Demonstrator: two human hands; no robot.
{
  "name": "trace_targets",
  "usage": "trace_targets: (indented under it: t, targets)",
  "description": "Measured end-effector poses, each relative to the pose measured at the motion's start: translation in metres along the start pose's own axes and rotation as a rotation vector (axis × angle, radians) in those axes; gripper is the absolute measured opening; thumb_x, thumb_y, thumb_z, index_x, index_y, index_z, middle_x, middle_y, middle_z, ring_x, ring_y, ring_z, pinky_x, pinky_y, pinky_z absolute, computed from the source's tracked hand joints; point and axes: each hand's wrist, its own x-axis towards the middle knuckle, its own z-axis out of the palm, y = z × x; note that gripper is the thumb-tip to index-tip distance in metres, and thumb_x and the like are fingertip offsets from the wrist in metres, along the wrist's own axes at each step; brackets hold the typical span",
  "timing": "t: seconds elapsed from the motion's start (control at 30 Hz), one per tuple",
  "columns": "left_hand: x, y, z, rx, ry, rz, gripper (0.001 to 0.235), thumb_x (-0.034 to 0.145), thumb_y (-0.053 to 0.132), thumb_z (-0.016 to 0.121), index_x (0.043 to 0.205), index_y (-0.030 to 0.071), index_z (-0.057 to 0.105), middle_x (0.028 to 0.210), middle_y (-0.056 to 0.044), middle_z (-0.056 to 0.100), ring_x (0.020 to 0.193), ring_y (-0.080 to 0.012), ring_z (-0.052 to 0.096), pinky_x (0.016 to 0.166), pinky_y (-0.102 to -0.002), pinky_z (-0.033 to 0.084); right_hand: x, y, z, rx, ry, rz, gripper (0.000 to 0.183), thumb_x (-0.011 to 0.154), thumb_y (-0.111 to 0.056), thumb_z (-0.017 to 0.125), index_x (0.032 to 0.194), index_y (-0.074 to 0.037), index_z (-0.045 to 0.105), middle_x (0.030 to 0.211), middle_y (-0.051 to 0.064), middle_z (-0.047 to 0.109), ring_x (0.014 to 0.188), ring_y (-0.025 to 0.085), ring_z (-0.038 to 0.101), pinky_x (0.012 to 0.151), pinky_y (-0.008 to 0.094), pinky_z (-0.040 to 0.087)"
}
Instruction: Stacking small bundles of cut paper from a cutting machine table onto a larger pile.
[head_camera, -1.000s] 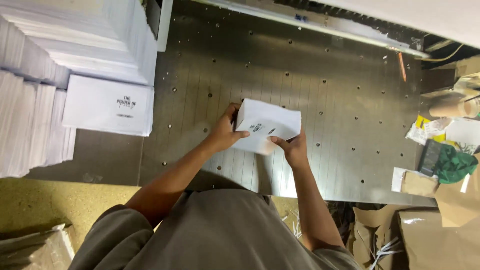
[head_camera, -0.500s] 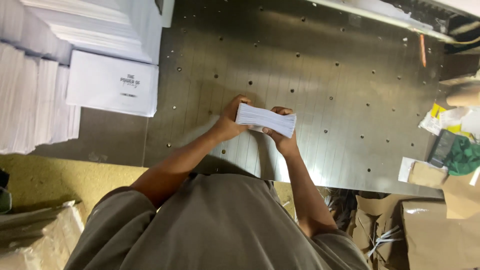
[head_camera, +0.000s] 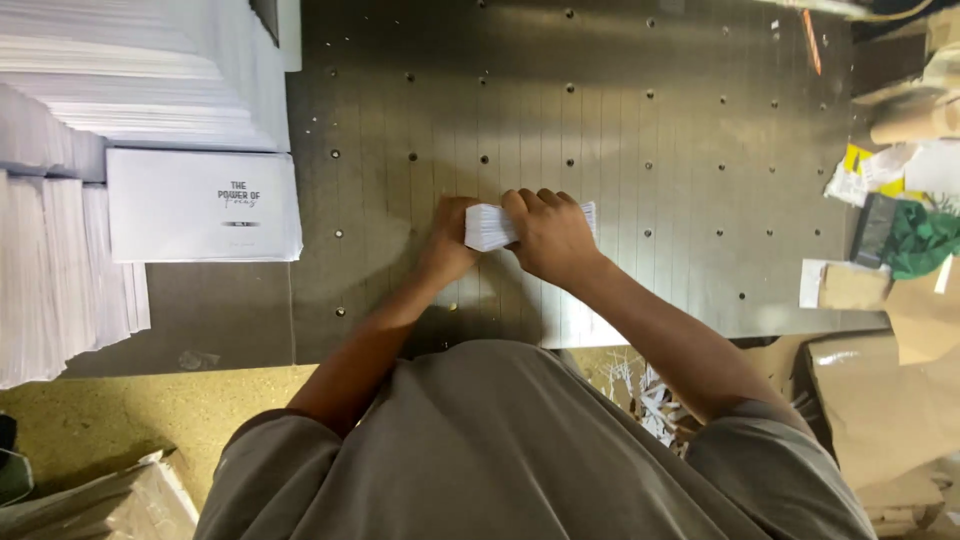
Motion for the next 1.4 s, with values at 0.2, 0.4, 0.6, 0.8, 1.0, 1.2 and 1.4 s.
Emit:
trace_targets:
  t: [0.2, 0.4, 0.6, 0.8, 1.0, 1.2, 1.4]
  targets:
    - [-0.021, 0.000, 0.025, 0.071, 0.181, -0.005, 0.056, 0.074, 0.002, 0.089, 0.119, 0.006, 0.057, 0.107, -0.015, 0.051, 0.103, -0.0370, 0.061, 0.095, -0.050, 0.051, -0.008, -0.006, -0.027, 0.003, -0.007, -0.017, 0.054, 0.063, -0.020, 0.091, 0.106, -0.010, 0.061, 0.092, 0.009, 0.069, 0.080, 0.030, 0.073, 0.069, 0.040, 0.057]
    - [-0.015, 0.017, 0.027, 0.316, 0.182, 0.026, 0.058, 0.073, -0.004, 0.090, 0.120, 0.001, 0.057, 0.102, -0.022, 0.053, 0.093, -0.0454, 0.060, 0.082, -0.051, 0.054, -0.005, 0.004, -0.016, 0.037, -0.077, 0.019, 0.046, 0.068, -0.022, 0.092, 0.105, -0.002, 0.072, 0.105, 0.019, 0.076, 0.091, 0.037, 0.076, 0.075, 0.045, 0.059]
    - [0.018, 0.037, -0.024, 0.342, -0.111, -0.377, 0.124, 0.080, 0.019, 0.095, 0.165, 0.014, 0.005, 0.168, -0.019, 0.030, 0.147, -0.0402, 0.044, 0.111, -0.054, 0.046, 0.004, 0.083, -0.044, 0.699, -0.052, 0.540, 0.080, 0.068, -0.032, 0.098, 0.131, -0.005, 0.057, 0.112, 0.011, 0.076, 0.094, 0.027, 0.073, 0.069, 0.040, 0.060]
    - [-0.013, 0.022, 0.059, -0.448, 0.363, -0.706, 0.111, 0.079, 0.039, 0.097, 0.160, 0.001, 0.031, 0.155, -0.027, 0.045, 0.146, -0.0412, 0.044, 0.119, -0.058, 0.040, -0.013, 0.068, 0.008, 1.484, 0.346, 1.245, 0.050, 0.083, -0.026, 0.093, 0.118, -0.001, 0.068, 0.095, 0.008, 0.074, 0.080, 0.024, 0.074, 0.070, 0.037, 0.055]
    - [-0.008, 0.033, 0.123, -0.359, 0.427, -0.911, 0.080, 0.085, 0.044, 0.087, 0.135, -0.005, 0.050, 0.124, -0.025, 0.065, 0.120, -0.0385, 0.067, 0.091, -0.047, 0.059, -0.007, -0.007, 0.015, 2.115, 0.614, 1.562, 0.055, 0.098, -0.023, 0.075, 0.142, 0.005, 0.057, 0.129, 0.022, 0.069, 0.123, 0.035, 0.067, 0.107, 0.047, 0.049]
    - [-0.012, 0.001, 0.065, -0.162, 0.276, -0.988, 0.076, 0.074, 0.041, 0.094, 0.129, -0.003, 0.065, 0.123, -0.024, 0.072, 0.112, -0.0366, 0.072, 0.068, -0.047, 0.066, -0.066, 0.040, 0.101, 2.005, 0.238, 1.381, 0.052, 0.096, -0.023, 0.078, 0.136, 0.003, 0.060, 0.121, 0.020, 0.068, 0.111, 0.032, 0.069, 0.090, 0.046, 0.059]
    - [0.081, 0.078, 0.003, -0.006, 0.055, -0.954, 0.111, 0.084, 0.048, 0.087, 0.160, -0.008, 0.029, 0.161, -0.035, 0.036, 0.152, -0.0447, 0.035, 0.121, -0.056, 0.034, -0.003, 0.063, 0.061, 1.493, 0.150, 1.031, 0.047, 0.089, -0.028, 0.087, 0.122, 0.003, 0.073, 0.090, 0.015, 0.068, 0.080, 0.022, 0.064, 0.063, 0.033, 0.057]
